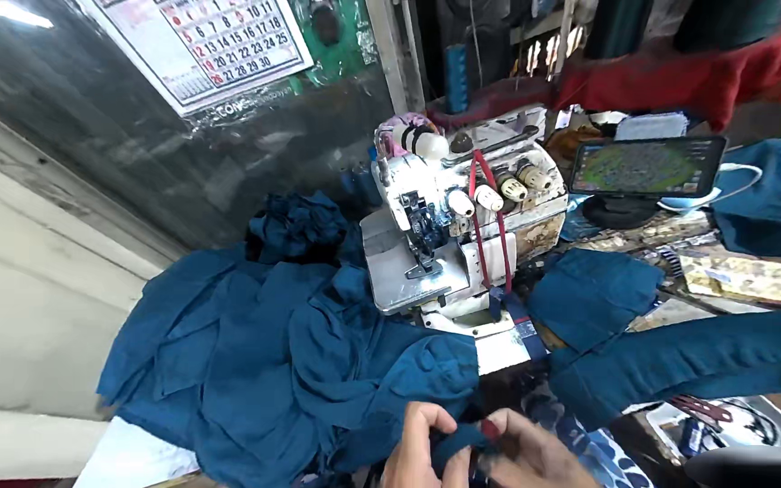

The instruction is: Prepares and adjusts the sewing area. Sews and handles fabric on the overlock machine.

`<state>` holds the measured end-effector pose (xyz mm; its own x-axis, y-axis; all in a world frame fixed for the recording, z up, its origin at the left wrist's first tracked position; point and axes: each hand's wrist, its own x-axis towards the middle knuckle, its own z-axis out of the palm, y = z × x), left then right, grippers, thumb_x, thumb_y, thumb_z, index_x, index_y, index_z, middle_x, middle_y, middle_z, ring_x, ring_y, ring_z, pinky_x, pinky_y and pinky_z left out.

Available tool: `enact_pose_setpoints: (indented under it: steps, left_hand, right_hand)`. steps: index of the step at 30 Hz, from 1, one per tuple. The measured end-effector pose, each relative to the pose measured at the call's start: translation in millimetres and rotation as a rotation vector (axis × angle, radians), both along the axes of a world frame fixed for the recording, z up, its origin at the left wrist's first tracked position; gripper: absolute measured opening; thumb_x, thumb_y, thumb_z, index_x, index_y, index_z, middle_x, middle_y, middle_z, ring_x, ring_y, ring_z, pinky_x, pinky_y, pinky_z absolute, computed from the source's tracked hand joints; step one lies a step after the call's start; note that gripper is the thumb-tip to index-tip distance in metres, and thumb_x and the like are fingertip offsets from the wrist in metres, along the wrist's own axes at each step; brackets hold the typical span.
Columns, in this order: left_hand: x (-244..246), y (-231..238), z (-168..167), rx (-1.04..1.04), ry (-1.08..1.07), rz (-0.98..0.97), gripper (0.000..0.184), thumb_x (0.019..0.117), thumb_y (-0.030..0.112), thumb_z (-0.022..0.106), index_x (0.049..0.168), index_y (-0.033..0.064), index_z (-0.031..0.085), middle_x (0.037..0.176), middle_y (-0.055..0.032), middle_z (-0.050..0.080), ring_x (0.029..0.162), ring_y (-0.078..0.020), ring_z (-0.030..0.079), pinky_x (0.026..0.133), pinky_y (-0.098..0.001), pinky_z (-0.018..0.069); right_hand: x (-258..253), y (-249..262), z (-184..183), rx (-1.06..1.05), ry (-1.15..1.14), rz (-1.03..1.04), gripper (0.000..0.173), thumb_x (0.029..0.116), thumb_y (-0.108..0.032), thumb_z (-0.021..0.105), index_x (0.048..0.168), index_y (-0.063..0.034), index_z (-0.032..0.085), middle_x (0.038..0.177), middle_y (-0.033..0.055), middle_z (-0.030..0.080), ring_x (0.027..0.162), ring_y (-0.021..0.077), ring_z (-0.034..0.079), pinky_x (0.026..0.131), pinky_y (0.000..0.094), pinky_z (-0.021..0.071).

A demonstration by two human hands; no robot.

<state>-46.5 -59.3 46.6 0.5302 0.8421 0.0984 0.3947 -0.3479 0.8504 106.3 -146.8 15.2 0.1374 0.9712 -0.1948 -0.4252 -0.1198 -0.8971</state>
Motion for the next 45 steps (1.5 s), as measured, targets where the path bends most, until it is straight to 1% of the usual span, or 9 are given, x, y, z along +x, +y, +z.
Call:
enact_pose_setpoints:
  steps: [3, 6, 10, 14, 19, 23, 32, 36, 45]
  left_hand:
    - [-6.7, 8.6, 5.3, -0.007, 0.002, -0.088, 0.02, 0.102, 0.016, 0.061, 0.112, 0.0008, 0.069, 0.108, -0.0112, 0.068, 0.087, -0.0135, 0.068, 0.075, -0.0282, 0.0598]
    - [-6.9, 35.4, 26.5, 0.236, -0.025, -0.127, 0.018, 0.1037, 0.015, 0.059, 0.109, 0.0049, 0.074, 0.114, -0.0087, 0.069, 0.097, -0.013, 0.068, 0.081, -0.0273, 0.0598]
    - [24.7, 95.8, -0.3, 0.681, 0.214, -0.063, 0.015, 0.0981, 0.029, 0.067, 0.103, 0.0205, 0.078, 0.107, 0.0043, 0.07, 0.095, -0.0035, 0.067, 0.08, -0.0214, 0.0588]
    - [32.3, 110.1, -16.5, 0.696, 0.35, -0.144, 0.022, 0.0988, 0.031, 0.066, 0.115, 0.0191, 0.076, 0.106, 0.0024, 0.07, 0.099, -0.0087, 0.068, 0.086, -0.026, 0.0588]
    - [21.6, 103.9, -15.9, 0.737, 0.246, -0.113, 0.016, 0.0995, 0.03, 0.066, 0.103, 0.0185, 0.076, 0.1, 0.0001, 0.065, 0.09, -0.0069, 0.065, 0.074, -0.0207, 0.0567]
    - [14.2, 99.5, -6.0, 0.733, 0.133, -0.106, 0.015, 0.1009, 0.025, 0.065, 0.104, 0.0141, 0.074, 0.103, -0.0001, 0.071, 0.098, -0.008, 0.068, 0.083, -0.0232, 0.0587]
    - [1.7, 95.1, 28.0, 0.698, 0.098, -0.076, 0.021, 0.101, 0.026, 0.064, 0.115, 0.0179, 0.077, 0.103, 0.0032, 0.069, 0.092, -0.003, 0.067, 0.079, -0.0187, 0.0587]
    - [5.7, 91.5, 29.3, 0.758, 0.19, -0.032, 0.021, 0.1032, 0.031, 0.059, 0.107, 0.0184, 0.076, 0.103, 0.0001, 0.066, 0.088, -0.0065, 0.066, 0.073, -0.0213, 0.0579]
    - [10.4, 93.5, 28.0, 0.652, 0.207, 0.002, 0.024, 0.1034, 0.033, 0.058, 0.106, 0.0159, 0.075, 0.094, 0.0021, 0.068, 0.081, -0.0052, 0.066, 0.069, -0.0221, 0.0582]
  right_hand:
    - [5.0, 6.5, 1.8, 0.097, -0.471, -0.172, 0.016, 0.1004, -0.013, 0.062, 0.111, -0.0024, 0.069, 0.099, 0.0051, 0.073, 0.074, 0.013, 0.072, 0.058, 0.0306, 0.0622]
    - [12.4, 20.2, 13.3, 0.154, -0.573, -0.165, 0.012, 0.099, -0.011, 0.065, 0.108, -0.0062, 0.072, 0.09, 0.002, 0.075, 0.07, 0.0134, 0.074, 0.062, 0.0335, 0.0662]
    - [17.6, 57.7, -11.3, 0.006, -0.68, -0.18, 0.013, 0.0959, -0.027, 0.069, 0.096, -0.0161, 0.075, 0.081, -0.0064, 0.075, 0.066, 0.007, 0.072, 0.06, 0.0296, 0.0645]
    - [17.2, 62.2, -20.5, -0.01, -0.773, -0.237, 0.015, 0.0939, -0.033, 0.07, 0.091, -0.0189, 0.075, 0.077, -0.0096, 0.073, 0.065, 0.002, 0.069, 0.06, 0.0258, 0.0616]
    - [13.1, 59.2, -23.5, 0.116, -0.954, -0.362, 0.011, 0.0907, -0.029, 0.072, 0.09, -0.019, 0.078, 0.08, -0.0071, 0.066, 0.067, 0.0005, 0.062, 0.058, 0.021, 0.0551]
    - [11.7, 67.7, -15.3, 0.238, -0.901, -0.377, 0.009, 0.0906, -0.023, 0.074, 0.089, -0.0146, 0.077, 0.118, 0.0029, 0.07, 0.074, 0.005, 0.068, 0.06, 0.0232, 0.0613]
    - [15.5, 69.2, 13.4, 0.253, -0.791, -0.375, 0.012, 0.0866, -0.019, 0.076, 0.082, -0.0148, 0.066, 0.08, -0.0038, 0.071, 0.055, 0.0074, 0.064, 0.045, 0.0258, 0.0557]
    - [23.7, 70.4, 23.8, 0.173, -0.802, -0.219, 0.029, 0.0899, -0.02, 0.073, 0.118, -0.0188, 0.068, 0.097, -0.0071, 0.074, 0.064, 0.008, 0.069, 0.049, 0.0269, 0.0589]
    - [31.2, 67.7, 30.4, 0.146, -0.709, -0.07, 0.013, 0.101, -0.021, 0.062, 0.111, -0.0149, 0.067, 0.095, -0.0017, 0.072, 0.058, 0.0124, 0.066, 0.046, 0.031, 0.0587]
